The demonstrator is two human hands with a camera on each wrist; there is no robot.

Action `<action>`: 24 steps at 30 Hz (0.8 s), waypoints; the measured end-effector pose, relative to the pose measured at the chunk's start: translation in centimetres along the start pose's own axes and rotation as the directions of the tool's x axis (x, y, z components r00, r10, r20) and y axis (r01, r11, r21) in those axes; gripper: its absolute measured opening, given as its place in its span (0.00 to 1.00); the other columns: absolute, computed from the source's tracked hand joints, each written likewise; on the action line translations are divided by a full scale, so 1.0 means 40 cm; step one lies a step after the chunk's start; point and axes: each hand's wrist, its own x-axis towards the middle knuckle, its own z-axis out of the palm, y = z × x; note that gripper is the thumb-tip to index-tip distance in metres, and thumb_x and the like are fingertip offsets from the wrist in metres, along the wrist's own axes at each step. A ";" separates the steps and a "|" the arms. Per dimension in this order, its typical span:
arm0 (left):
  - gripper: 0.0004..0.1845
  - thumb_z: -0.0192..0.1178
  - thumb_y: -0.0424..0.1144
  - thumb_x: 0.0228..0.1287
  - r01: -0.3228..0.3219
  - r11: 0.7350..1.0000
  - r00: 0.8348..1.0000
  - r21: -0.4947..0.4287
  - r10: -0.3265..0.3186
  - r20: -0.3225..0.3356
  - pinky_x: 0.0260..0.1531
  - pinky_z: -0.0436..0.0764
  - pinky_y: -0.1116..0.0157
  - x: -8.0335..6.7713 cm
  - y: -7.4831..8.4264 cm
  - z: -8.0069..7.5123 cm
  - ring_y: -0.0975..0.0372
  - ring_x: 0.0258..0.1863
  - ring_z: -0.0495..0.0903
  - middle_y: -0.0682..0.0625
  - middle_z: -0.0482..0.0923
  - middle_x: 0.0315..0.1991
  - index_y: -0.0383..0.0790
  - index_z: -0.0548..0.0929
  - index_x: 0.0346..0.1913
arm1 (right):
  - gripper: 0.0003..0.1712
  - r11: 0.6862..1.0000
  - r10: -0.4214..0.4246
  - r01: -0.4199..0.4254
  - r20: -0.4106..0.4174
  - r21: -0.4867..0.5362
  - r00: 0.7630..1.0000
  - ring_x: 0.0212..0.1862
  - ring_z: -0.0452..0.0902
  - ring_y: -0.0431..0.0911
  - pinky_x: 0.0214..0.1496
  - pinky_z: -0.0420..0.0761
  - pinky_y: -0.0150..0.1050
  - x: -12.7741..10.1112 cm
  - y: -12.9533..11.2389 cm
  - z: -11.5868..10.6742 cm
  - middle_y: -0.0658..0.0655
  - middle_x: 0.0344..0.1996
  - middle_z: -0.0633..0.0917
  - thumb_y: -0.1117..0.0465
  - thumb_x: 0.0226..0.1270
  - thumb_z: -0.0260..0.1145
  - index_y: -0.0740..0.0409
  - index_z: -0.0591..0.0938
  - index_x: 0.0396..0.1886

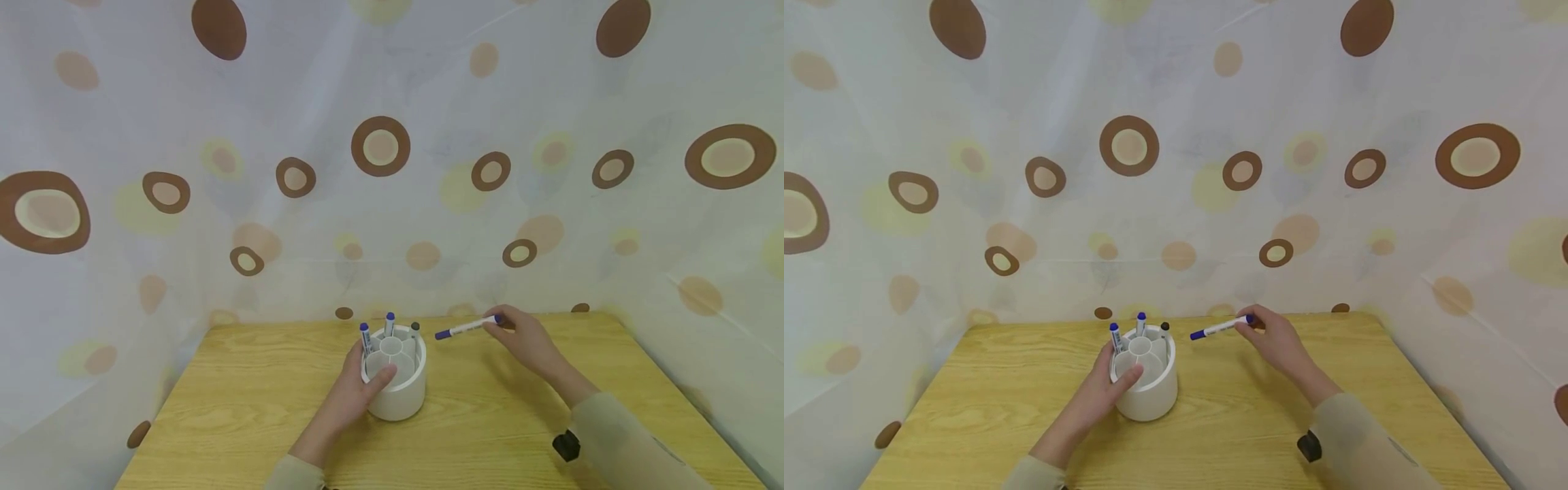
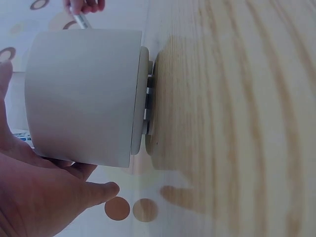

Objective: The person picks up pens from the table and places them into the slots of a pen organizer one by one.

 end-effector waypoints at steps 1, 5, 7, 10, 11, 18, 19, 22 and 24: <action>0.56 0.66 0.64 0.77 0.001 1.000 1.000 0.001 -0.001 0.001 0.81 0.55 0.32 0.000 0.000 0.000 0.35 0.84 0.55 0.30 0.53 0.87 0.38 0.48 0.90 | 0.15 1.000 -0.004 0.004 -0.005 0.000 1.000 0.64 0.84 0.67 0.63 0.85 0.67 -0.003 -0.007 -0.001 0.55 0.48 0.89 0.53 0.86 0.68 0.57 0.86 0.61; 0.56 0.66 0.64 0.78 0.001 1.000 1.000 0.001 -0.001 0.004 0.81 0.55 0.32 0.001 0.001 -0.001 0.35 0.84 0.56 0.31 0.52 0.87 0.38 0.48 0.90 | 0.15 1.000 -0.021 0.022 -0.031 0.014 0.999 0.64 0.84 0.67 0.64 0.84 0.67 -0.013 -0.035 -0.011 0.54 0.46 0.88 0.53 0.86 0.68 0.57 0.86 0.61; 0.56 0.66 0.64 0.78 -0.001 1.000 1.000 0.002 0.001 0.007 0.81 0.55 0.32 0.002 0.001 -0.001 0.35 0.84 0.56 0.30 0.52 0.87 0.38 0.48 0.90 | 0.16 0.999 -0.023 0.024 -0.045 0.027 0.999 0.64 0.85 0.67 0.64 0.84 0.67 -0.018 -0.050 -0.017 0.55 0.45 0.88 0.53 0.86 0.68 0.58 0.86 0.61; 0.56 0.66 0.64 0.78 -0.002 1.000 1.000 0.000 0.002 0.012 0.81 0.55 0.32 0.003 0.001 -0.002 0.35 0.84 0.56 0.30 0.52 0.86 0.37 0.48 0.90 | 0.16 0.999 -0.019 0.021 -0.060 0.043 0.998 0.64 0.85 0.67 0.64 0.84 0.68 -0.025 -0.072 -0.025 0.54 0.44 0.88 0.53 0.86 0.68 0.57 0.86 0.61; 0.56 0.66 0.64 0.78 -0.001 1.000 1.000 0.001 0.001 0.013 0.81 0.55 0.32 0.004 0.000 -0.002 0.35 0.84 0.56 0.30 0.52 0.86 0.37 0.48 0.90 | 0.15 0.999 -0.016 0.019 -0.064 0.048 0.998 0.64 0.85 0.67 0.64 0.83 0.68 -0.028 -0.079 -0.028 0.54 0.43 0.88 0.53 0.86 0.68 0.57 0.86 0.60; 0.56 0.66 0.65 0.77 0.003 1.000 1.000 0.006 -0.003 0.013 0.81 0.56 0.32 0.007 -0.006 0.000 0.36 0.84 0.57 0.31 0.54 0.86 0.38 0.49 0.90 | 0.14 0.998 -0.009 0.015 -0.088 0.067 0.996 0.63 0.86 0.66 0.62 0.85 0.66 -0.045 -0.127 -0.038 0.53 0.42 0.89 0.52 0.85 0.69 0.55 0.86 0.58; 0.56 0.66 0.64 0.77 0.002 1.000 1.000 0.006 -0.002 0.012 0.81 0.56 0.32 0.007 -0.006 0.000 0.35 0.84 0.57 0.31 0.54 0.86 0.38 0.49 0.90 | 0.14 0.997 -0.008 0.015 -0.091 0.070 0.996 0.64 0.86 0.66 0.61 0.85 0.65 -0.047 -0.132 -0.039 0.53 0.42 0.89 0.51 0.85 0.69 0.55 0.86 0.58; 0.56 0.66 0.64 0.77 -0.002 1.000 1.000 0.005 0.002 0.010 0.81 0.57 0.33 0.008 -0.007 0.000 0.36 0.84 0.57 0.31 0.55 0.86 0.38 0.49 0.90 | 0.13 0.996 -0.016 0.024 -0.099 0.081 0.995 0.63 0.87 0.64 0.59 0.85 0.60 -0.053 -0.147 -0.043 0.53 0.42 0.89 0.51 0.85 0.69 0.54 0.86 0.57; 0.56 0.66 0.64 0.77 -0.007 1.000 1.000 0.004 0.007 0.008 0.81 0.57 0.33 0.008 -0.006 -0.001 0.36 0.84 0.58 0.31 0.55 0.86 0.37 0.49 0.90 | 0.13 0.995 -0.023 0.033 -0.102 0.089 0.995 0.62 0.87 0.62 0.58 0.85 0.57 -0.057 -0.159 -0.044 0.52 0.41 0.90 0.51 0.85 0.69 0.54 0.86 0.56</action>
